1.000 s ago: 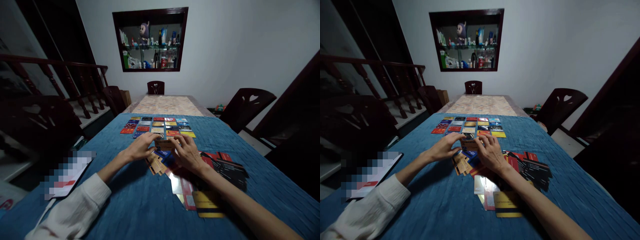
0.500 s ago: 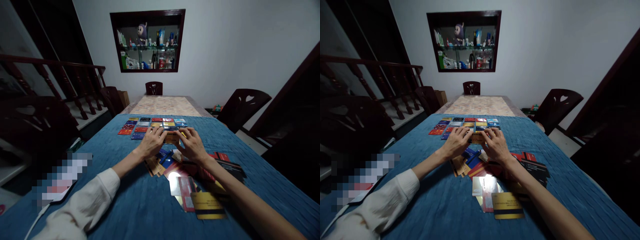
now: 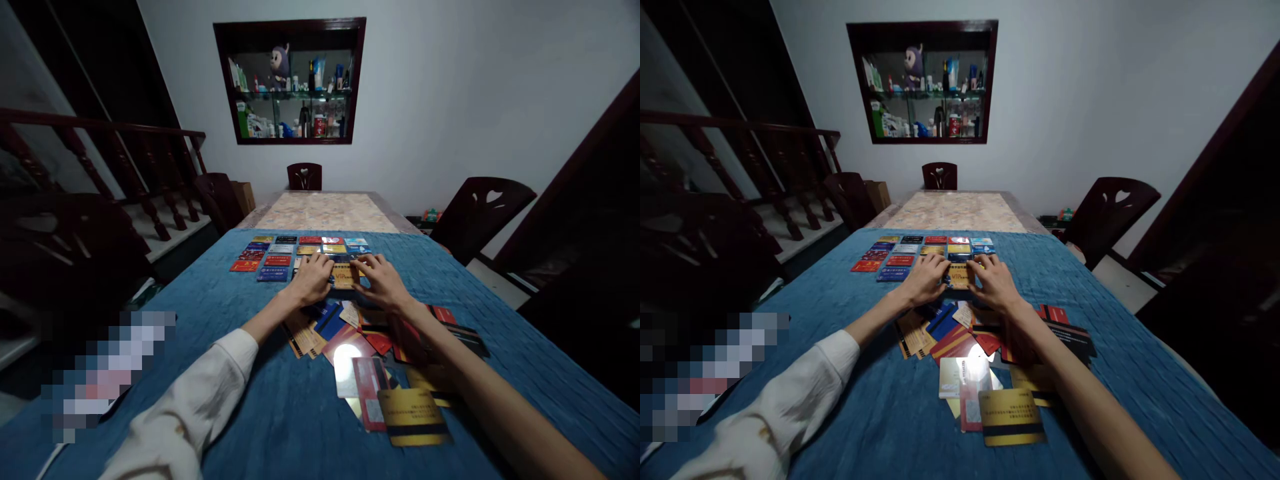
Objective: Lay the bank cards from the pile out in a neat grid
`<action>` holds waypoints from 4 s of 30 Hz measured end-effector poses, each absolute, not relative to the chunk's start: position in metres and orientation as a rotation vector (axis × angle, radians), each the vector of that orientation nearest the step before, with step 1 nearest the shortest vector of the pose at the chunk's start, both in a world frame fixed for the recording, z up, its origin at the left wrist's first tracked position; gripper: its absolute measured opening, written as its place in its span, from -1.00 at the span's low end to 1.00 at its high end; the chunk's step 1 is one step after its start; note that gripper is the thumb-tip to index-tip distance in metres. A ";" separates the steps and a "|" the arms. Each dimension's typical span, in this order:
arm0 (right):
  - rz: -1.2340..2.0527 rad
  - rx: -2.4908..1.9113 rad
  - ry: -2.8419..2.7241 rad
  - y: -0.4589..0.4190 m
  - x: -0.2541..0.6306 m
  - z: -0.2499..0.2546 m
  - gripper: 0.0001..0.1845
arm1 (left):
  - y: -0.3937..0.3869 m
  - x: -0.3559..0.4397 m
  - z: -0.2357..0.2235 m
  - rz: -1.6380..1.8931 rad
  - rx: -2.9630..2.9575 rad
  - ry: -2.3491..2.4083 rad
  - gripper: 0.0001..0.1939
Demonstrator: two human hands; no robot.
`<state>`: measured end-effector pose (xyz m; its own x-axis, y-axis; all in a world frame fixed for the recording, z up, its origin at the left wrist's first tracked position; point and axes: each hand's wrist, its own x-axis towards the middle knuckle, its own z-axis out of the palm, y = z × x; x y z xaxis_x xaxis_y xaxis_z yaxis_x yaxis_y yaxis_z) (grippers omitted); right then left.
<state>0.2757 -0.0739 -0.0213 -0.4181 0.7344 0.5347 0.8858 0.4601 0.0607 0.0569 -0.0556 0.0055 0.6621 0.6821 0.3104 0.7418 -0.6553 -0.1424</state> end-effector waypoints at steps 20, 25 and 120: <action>0.068 -1.559 -2.333 -0.053 0.278 -0.047 -0.79 | -0.031 0.061 -0.015 -0.101 -2.859 -1.194 -0.78; 0.088 -1.574 -2.336 -0.052 0.278 -0.050 -0.80 | -0.031 0.061 -0.015 -0.086 -2.868 -1.186 -0.76; 0.120 -1.149 -2.459 -0.160 0.337 -0.032 -0.65 | -0.131 0.110 0.006 -0.067 -3.012 -0.792 -0.80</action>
